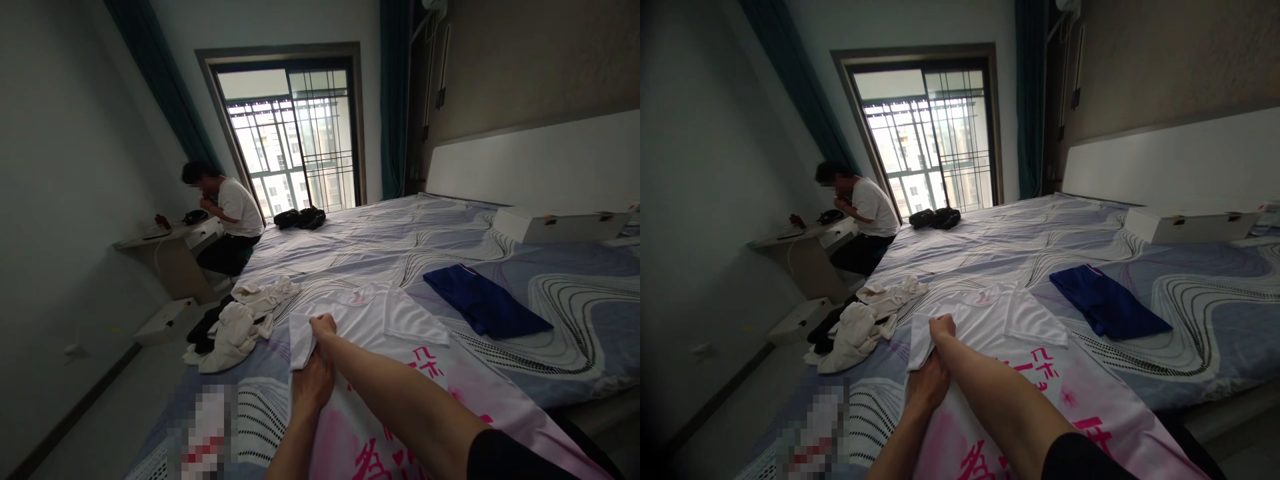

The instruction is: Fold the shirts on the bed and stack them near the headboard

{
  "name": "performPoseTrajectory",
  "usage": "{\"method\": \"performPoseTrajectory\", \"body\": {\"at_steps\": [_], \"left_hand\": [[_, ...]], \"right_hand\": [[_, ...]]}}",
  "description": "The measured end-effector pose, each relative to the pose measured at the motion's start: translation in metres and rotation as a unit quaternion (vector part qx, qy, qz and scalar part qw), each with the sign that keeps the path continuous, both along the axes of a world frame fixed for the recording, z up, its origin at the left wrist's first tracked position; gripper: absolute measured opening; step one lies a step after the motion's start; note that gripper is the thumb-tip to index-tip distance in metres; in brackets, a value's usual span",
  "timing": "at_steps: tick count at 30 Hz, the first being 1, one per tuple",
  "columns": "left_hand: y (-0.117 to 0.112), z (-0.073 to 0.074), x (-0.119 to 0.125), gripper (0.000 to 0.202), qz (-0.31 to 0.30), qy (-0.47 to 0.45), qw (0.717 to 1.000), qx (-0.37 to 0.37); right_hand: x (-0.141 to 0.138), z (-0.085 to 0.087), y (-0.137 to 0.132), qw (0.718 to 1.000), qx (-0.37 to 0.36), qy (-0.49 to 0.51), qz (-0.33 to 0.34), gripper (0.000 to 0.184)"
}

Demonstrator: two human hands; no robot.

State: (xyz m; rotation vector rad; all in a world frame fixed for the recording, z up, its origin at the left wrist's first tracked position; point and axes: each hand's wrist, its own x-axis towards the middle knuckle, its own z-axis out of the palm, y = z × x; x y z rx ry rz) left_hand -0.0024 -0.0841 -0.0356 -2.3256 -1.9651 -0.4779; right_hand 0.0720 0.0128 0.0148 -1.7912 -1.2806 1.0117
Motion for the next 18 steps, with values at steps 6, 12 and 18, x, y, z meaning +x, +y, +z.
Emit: {"method": "performPoseTrajectory", "body": {"at_steps": [6,12,18], "left_hand": [[-0.022,-0.003,0.001,0.061,0.105,0.045,0.993,0.02],[-0.05,-0.008,-0.006,0.064,0.105,0.063,0.992,0.028],[-0.072,-0.02,-0.016,0.057,0.095,0.016,0.993,0.068]], "right_hand": [[0.011,-0.005,0.008,0.996,-0.035,-0.078,-0.033,0.061],[0.016,-0.021,0.018,0.996,0.007,-0.085,0.021,0.007],[0.042,-0.039,0.017,0.997,0.062,-0.046,-0.023,0.016]]}}
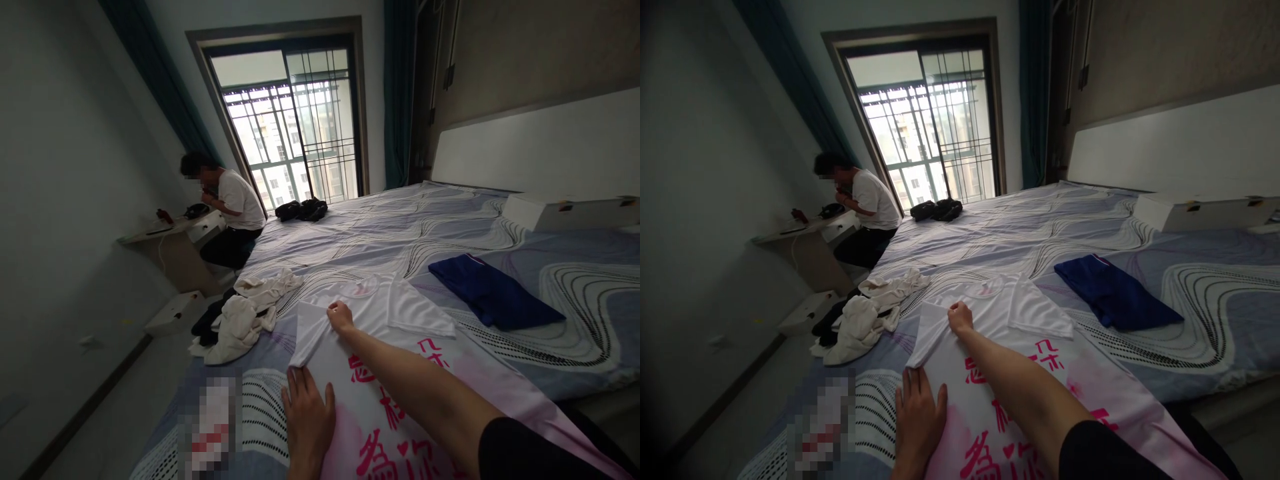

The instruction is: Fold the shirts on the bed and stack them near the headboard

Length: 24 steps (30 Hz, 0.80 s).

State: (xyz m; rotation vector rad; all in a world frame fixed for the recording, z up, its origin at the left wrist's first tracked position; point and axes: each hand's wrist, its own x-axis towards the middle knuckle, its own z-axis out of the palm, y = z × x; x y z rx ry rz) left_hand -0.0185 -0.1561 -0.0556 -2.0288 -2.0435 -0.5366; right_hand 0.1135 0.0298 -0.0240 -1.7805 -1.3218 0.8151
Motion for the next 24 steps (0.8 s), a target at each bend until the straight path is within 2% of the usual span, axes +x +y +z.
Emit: {"method": "performPoseTrajectory", "body": {"at_steps": [2,5,7,10,12,15,19,24], "left_hand": [[-0.002,0.0,-0.007,0.047,-0.014,-0.047,0.998,0.042],[0.007,0.009,-0.017,0.041,0.039,-0.115,0.988,0.092],[0.018,0.017,-0.022,0.04,0.072,-0.121,0.987,0.076],[0.033,0.026,-0.028,0.026,0.064,-0.112,0.992,-0.004],[0.038,0.028,-0.03,0.023,0.083,-0.133,0.987,-0.035],[0.04,0.031,-0.032,0.028,0.113,-0.17,0.979,-0.02],[0.043,0.032,-0.037,0.026,0.055,-0.143,0.988,-0.018],[0.055,0.03,-0.055,0.019,0.082,-0.219,0.972,-0.001]], "right_hand": [[0.014,-0.007,-0.006,1.0,0.008,0.017,-0.017,0.022],[0.026,-0.017,-0.016,0.999,0.029,0.035,-0.024,0.028],[0.028,-0.02,-0.02,0.998,0.05,0.034,-0.027,0.026],[0.025,-0.022,-0.02,0.996,0.079,0.019,-0.031,0.022],[0.023,-0.022,-0.018,0.996,0.089,0.01,-0.03,0.021],[0.021,-0.023,-0.017,0.995,0.095,-0.001,-0.02,0.021],[0.021,-0.022,-0.02,0.995,0.097,-0.026,-0.001,0.023],[0.019,-0.019,-0.035,0.992,0.097,-0.076,0.029,0.028]]}}
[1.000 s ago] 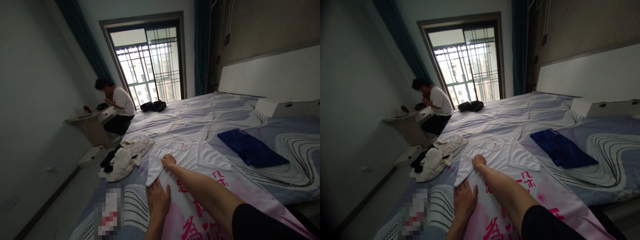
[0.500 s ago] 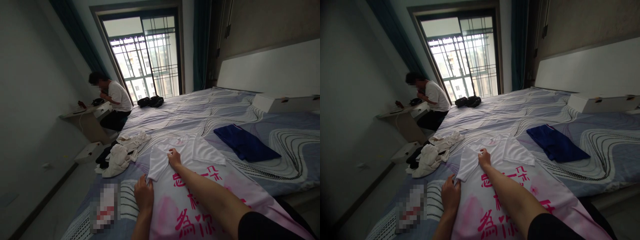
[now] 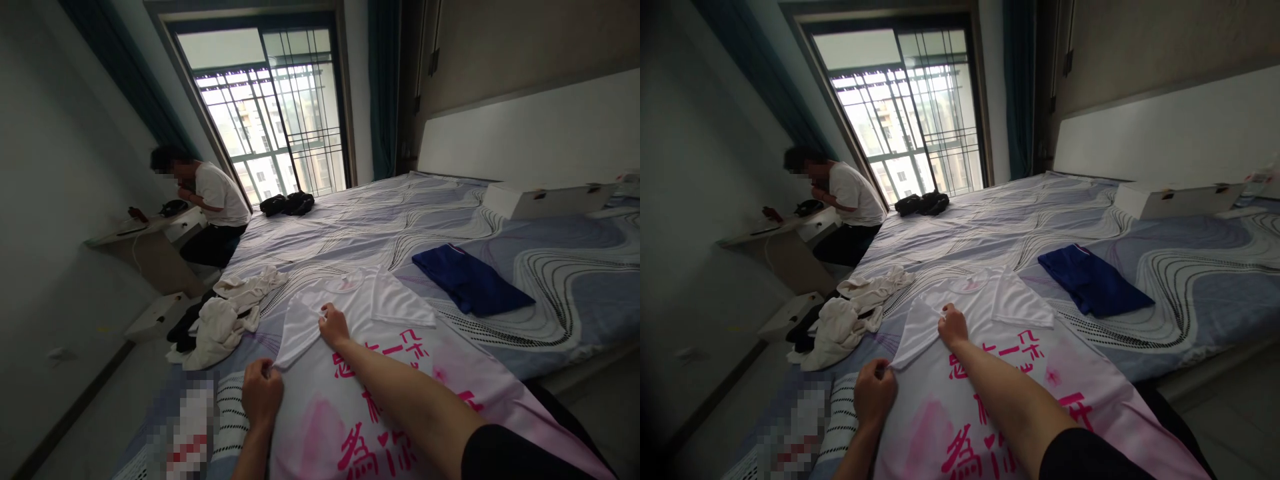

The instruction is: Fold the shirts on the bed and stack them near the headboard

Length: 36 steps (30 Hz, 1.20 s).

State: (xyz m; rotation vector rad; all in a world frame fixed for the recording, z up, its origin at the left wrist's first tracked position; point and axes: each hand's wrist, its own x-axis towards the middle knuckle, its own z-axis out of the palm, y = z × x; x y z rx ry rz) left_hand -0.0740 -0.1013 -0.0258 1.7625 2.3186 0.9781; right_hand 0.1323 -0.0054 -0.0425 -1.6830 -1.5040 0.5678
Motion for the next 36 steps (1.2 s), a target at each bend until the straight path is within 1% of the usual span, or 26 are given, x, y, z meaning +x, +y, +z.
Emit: {"method": "performPoseTrajectory", "body": {"at_steps": [2,4,6,8,9,10,12,14,16,17,19,20,22,24,25,26,28,30,32,34,36], "left_hand": [[0.012,0.004,-0.003,0.027,-0.007,-0.04,0.999,0.011],[0.033,0.012,0.003,0.037,-0.05,-0.049,0.997,0.028],[0.059,0.021,0.016,0.046,-0.136,-0.007,0.99,0.041],[0.087,0.025,0.034,0.053,-0.223,0.076,0.972,0.009],[0.1,0.024,0.043,0.054,-0.245,0.114,0.963,-0.022],[0.111,0.021,0.05,0.054,-0.251,0.142,0.956,-0.055],[0.127,0.01,0.061,0.054,-0.233,0.162,0.953,-0.102],[0.136,-0.002,0.066,0.057,-0.211,0.159,0.957,-0.121],[0.141,-0.01,0.067,0.059,-0.197,0.172,0.955,-0.139],[0.142,-0.012,0.067,0.059,-0.192,0.182,0.953,-0.148],[0.144,-0.012,0.066,0.06,-0.18,0.202,0.949,-0.162],[0.145,-0.012,0.066,0.06,-0.175,0.209,0.948,-0.164],[0.146,-0.01,0.067,0.06,-0.172,0.223,0.946,-0.163],[0.145,-0.009,0.068,0.059,-0.172,0.236,0.944,-0.155],[0.145,-0.009,0.068,0.059,-0.171,0.241,0.943,-0.151],[0.145,-0.009,0.069,0.058,-0.168,0.245,0.944,-0.146],[0.144,-0.01,0.069,0.059,-0.159,0.251,0.945,-0.137],[0.143,-0.01,0.07,0.059,-0.149,0.255,0.947,-0.129],[0.141,-0.011,0.07,0.061,-0.135,0.262,0.95,-0.105],[0.139,-0.013,0.071,0.063,-0.122,0.279,0.95,-0.064],[0.138,-0.014,0.071,0.065,-0.121,0.296,0.947,-0.031]], "right_hand": [[-0.004,0.002,-0.007,0.999,0.003,-0.025,0.021,0.029],[-0.008,0.006,-0.01,0.998,0.0,-0.051,0.04,0.029],[-0.004,0.013,-0.006,0.995,-0.011,-0.078,0.062,0.03],[0.013,0.023,0.004,0.989,-0.022,-0.111,0.091,0.027],[0.029,0.029,0.012,0.985,-0.025,-0.132,0.106,0.025],[0.049,0.036,0.02,0.98,-0.025,-0.156,0.119,0.025],[0.102,0.049,0.037,0.967,-0.021,-0.211,0.139,0.037],[0.16,0.059,0.051,0.949,-0.03,-0.27,0.158,0.049],[0.211,0.063,0.06,0.93,-0.045,-0.322,0.174,0.052],[0.231,0.062,0.063,0.921,-0.053,-0.342,0.18,0.051],[0.256,0.056,0.067,0.908,-0.062,-0.37,0.185,0.047],[0.262,0.052,0.069,0.905,-0.063,-0.379,0.183,0.045],[0.263,0.044,0.074,0.903,-0.057,-0.389,0.174,0.05],[0.257,0.037,0.081,0.902,-0.047,-0.396,0.167,0.056],[0.253,0.035,0.085,0.899,-0.044,-0.403,0.164,0.055],[0.25,0.033,0.089,0.896,-0.044,-0.413,0.16,0.051],[0.248,0.033,0.097,0.889,-0.046,-0.432,0.146,0.035],[0.251,0.035,0.107,0.887,-0.049,-0.443,0.122,0.028],[0.258,0.038,0.117,0.888,-0.058,-0.446,0.095,0.028],[0.263,0.039,0.124,0.889,-0.073,-0.447,0.065,0.031],[0.26,0.038,0.124,0.892,-0.082,-0.443,0.029,0.04]]}}
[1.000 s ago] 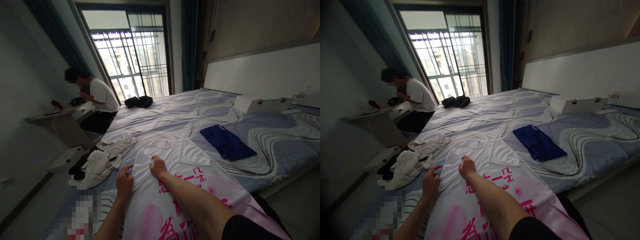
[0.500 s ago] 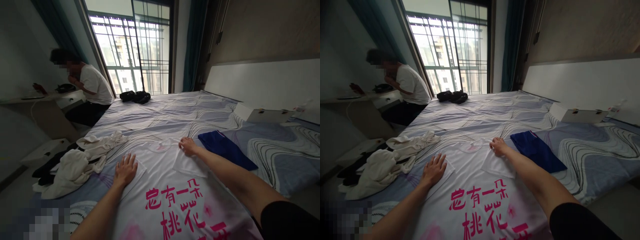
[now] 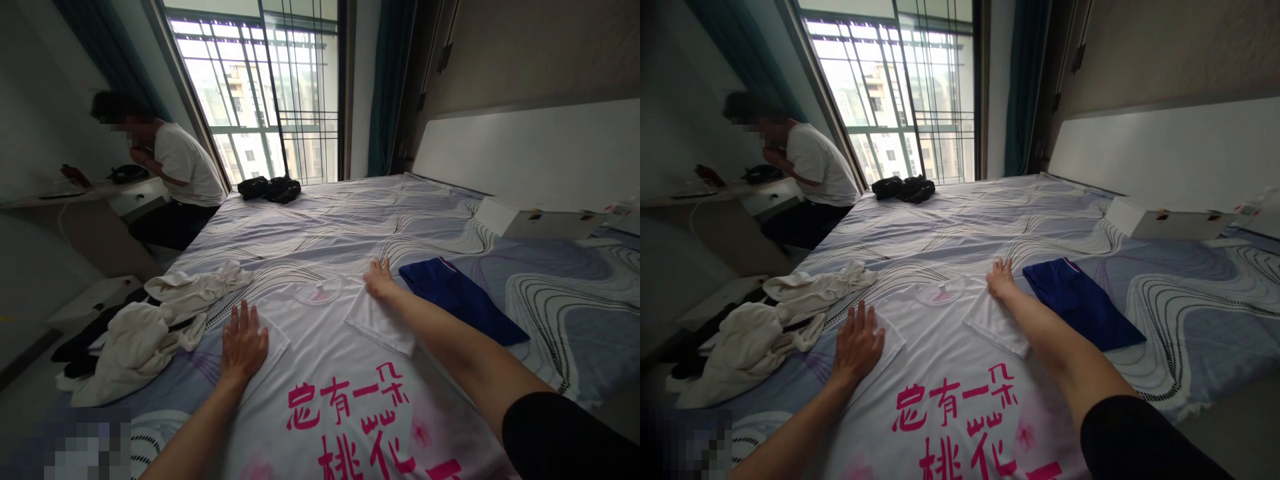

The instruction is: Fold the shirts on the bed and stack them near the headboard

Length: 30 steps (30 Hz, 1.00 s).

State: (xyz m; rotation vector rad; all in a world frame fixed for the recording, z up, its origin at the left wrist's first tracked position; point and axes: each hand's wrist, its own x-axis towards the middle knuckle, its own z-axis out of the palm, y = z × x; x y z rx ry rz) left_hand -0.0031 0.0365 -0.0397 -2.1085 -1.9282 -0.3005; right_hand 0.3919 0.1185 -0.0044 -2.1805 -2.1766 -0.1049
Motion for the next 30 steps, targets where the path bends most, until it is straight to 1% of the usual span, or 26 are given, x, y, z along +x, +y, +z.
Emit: {"method": "performPoseTrajectory", "body": {"at_steps": [2,3,5,6,8,9,12,15,18,21,24,27,30], "left_hand": [[0.0,-0.001,0.0,0.065,-0.011,0.006,1.0,0.001],[0.001,-0.002,-0.001,0.064,-0.015,0.007,1.0,-0.005],[0.004,-0.003,-0.002,0.064,-0.018,0.004,0.999,-0.034],[0.006,-0.004,-0.003,0.064,-0.017,0.0,0.998,-0.055],[0.01,-0.004,-0.005,0.065,-0.014,-0.013,0.995,-0.102],[0.012,-0.004,-0.006,0.066,-0.012,-0.02,0.993,-0.119],[0.015,-0.004,-0.006,0.069,-0.004,-0.033,0.991,-0.133],[0.014,-0.002,-0.004,0.07,0.009,-0.035,0.99,-0.136],[0.005,-0.001,0.001,0.067,0.02,-0.025,0.993,-0.117],[-0.012,0.001,0.003,0.066,0.02,-0.025,0.992,-0.123],[-0.039,0.004,-0.004,0.065,0.013,-0.033,0.988,-0.153],[-0.077,0.004,-0.02,0.064,-0.002,-0.029,0.99,-0.136],[-0.127,-0.002,-0.045,0.069,0.012,-0.015,0.995,-0.098]], "right_hand": [[-0.012,-0.007,-0.011,0.999,0.021,0.007,-0.035,0.051],[-0.02,-0.013,-0.022,0.999,0.03,0.019,-0.038,0.056],[-0.036,-0.028,-0.05,0.998,0.035,0.059,-0.007,0.062],[-0.041,-0.035,-0.066,0.996,0.025,0.082,0.026,0.063],[-0.043,-0.047,-0.095,0.991,0.004,0.114,0.062,0.067],[-0.039,-0.049,-0.107,0.991,-0.007,0.12,0.066,0.068],[-0.017,-0.047,-0.126,0.991,-0.032,0.118,0.052,0.068],[0.005,-0.039,-0.128,0.991,-0.056,0.115,0.03,0.065],[0.014,-0.035,-0.125,0.992,-0.059,0.114,-0.005,0.063],[0.013,-0.036,-0.126,0.992,-0.052,0.113,-0.011,0.062],[0.015,-0.039,-0.136,0.991,-0.059,0.117,-0.011,0.059],[0.027,-0.043,-0.156,0.99,-0.067,0.123,-0.006,0.06],[0.043,-0.051,-0.191,0.991,-0.067,0.118,0.008,0.065]]}}
